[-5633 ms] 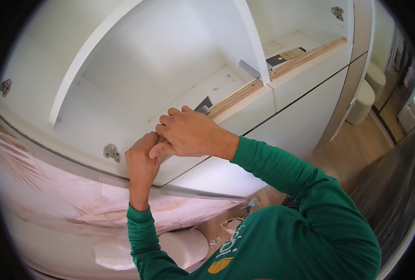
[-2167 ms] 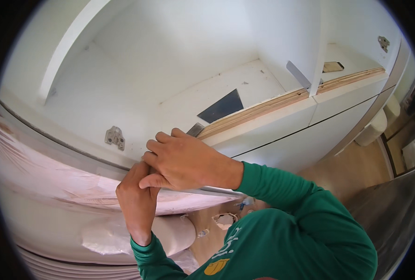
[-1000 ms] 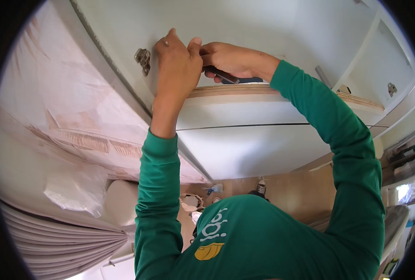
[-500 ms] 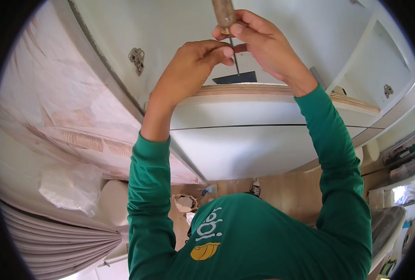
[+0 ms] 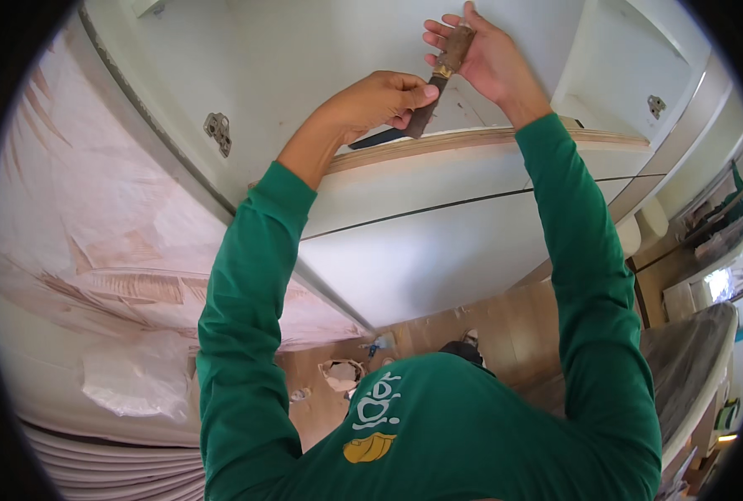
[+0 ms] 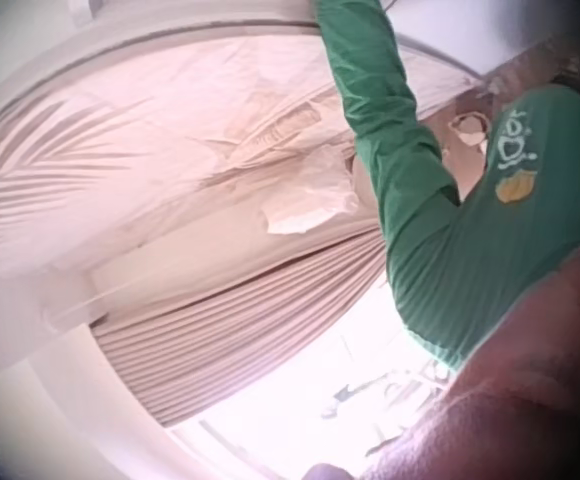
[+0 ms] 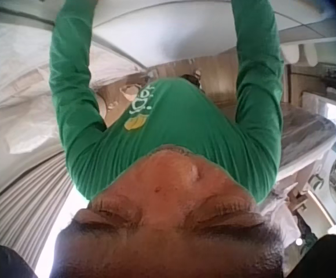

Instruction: The person shaves a piece of wood attached to a cabinet frame using a wood chisel, applying pressure with both hands to smooth the edge.

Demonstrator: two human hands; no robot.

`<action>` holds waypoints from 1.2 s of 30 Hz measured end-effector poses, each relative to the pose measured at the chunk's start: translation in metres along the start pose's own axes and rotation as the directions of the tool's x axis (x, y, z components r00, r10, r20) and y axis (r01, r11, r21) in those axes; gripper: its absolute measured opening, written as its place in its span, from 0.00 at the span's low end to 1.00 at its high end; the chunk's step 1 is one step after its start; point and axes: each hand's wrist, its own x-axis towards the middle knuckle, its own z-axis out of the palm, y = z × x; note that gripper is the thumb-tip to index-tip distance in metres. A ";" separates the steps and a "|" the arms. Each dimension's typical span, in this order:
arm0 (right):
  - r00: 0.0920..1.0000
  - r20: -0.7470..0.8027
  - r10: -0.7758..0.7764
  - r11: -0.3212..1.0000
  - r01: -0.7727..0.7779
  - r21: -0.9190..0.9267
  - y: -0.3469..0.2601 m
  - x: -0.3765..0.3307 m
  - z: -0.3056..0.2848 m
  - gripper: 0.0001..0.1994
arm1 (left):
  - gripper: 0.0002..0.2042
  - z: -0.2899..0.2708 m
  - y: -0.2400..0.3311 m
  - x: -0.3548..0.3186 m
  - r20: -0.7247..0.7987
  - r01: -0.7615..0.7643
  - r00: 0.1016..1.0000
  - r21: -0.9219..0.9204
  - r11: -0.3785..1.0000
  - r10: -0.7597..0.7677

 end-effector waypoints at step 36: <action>0.943 -0.308 0.125 0.910 0.015 0.415 0.031 0.058 -0.016 0.20 | 0.29 0.019 0.020 0.021 -0.110 0.115 0.989 0.096 0.989 -0.104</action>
